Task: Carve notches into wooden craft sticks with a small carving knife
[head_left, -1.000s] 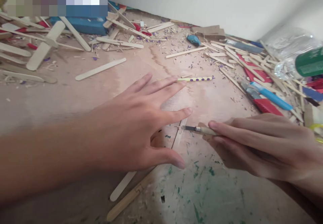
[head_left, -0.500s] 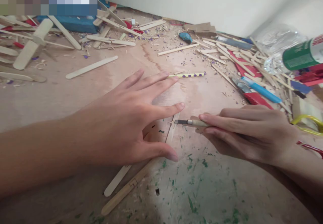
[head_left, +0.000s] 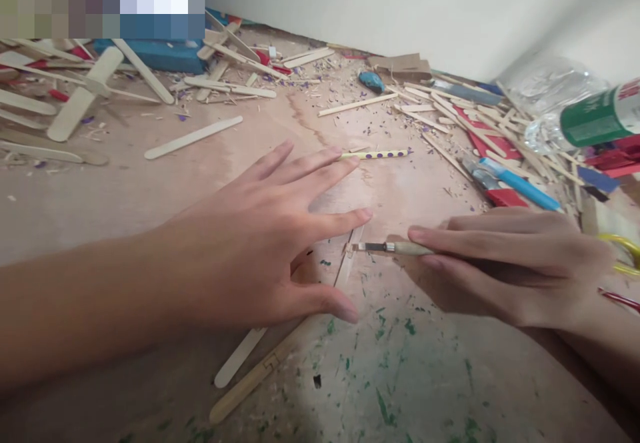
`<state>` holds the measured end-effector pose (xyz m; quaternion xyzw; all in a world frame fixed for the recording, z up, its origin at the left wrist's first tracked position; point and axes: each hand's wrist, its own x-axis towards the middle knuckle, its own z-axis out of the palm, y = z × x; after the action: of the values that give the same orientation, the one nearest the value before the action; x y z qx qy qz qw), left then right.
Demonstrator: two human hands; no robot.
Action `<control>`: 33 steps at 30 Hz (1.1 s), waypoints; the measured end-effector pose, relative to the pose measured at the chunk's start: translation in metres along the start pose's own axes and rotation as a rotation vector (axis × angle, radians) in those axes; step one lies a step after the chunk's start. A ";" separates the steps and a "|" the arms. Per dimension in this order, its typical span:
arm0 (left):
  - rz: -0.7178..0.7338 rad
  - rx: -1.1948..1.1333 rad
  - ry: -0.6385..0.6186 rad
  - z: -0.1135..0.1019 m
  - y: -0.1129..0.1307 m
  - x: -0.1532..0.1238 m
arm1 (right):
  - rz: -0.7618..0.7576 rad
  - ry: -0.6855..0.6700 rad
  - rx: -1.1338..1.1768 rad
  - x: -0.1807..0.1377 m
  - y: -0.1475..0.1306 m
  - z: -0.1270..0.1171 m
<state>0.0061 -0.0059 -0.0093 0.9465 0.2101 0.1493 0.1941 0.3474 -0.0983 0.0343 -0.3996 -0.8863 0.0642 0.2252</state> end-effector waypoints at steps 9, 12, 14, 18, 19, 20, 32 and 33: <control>0.019 0.035 0.018 0.001 0.000 0.000 | -0.146 -0.071 -0.007 0.002 0.005 0.008; 0.016 0.054 0.010 0.000 0.000 0.000 | -0.158 -0.060 -0.037 0.000 0.003 0.005; 0.014 0.053 0.010 0.000 0.001 0.000 | -0.131 -0.037 -0.048 0.000 0.002 0.005; 0.025 0.041 0.021 0.002 0.000 0.000 | -0.107 0.005 -0.025 0.002 0.001 0.008; 0.022 0.045 0.020 0.002 0.000 0.000 | -0.128 -0.016 -0.010 0.003 0.002 0.009; 0.021 0.050 0.022 0.002 0.000 0.000 | -0.153 -0.039 0.002 0.004 0.002 0.009; -0.015 0.078 -0.032 -0.008 0.009 0.002 | -0.035 -0.015 -0.043 -0.004 0.003 -0.001; -0.012 0.079 -0.032 -0.008 0.009 0.002 | -0.045 -0.017 -0.046 -0.004 0.003 -0.001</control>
<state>0.0084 -0.0100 0.0022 0.9544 0.2184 0.1247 0.1606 0.3521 -0.0995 0.0327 -0.3840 -0.8982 0.0422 0.2099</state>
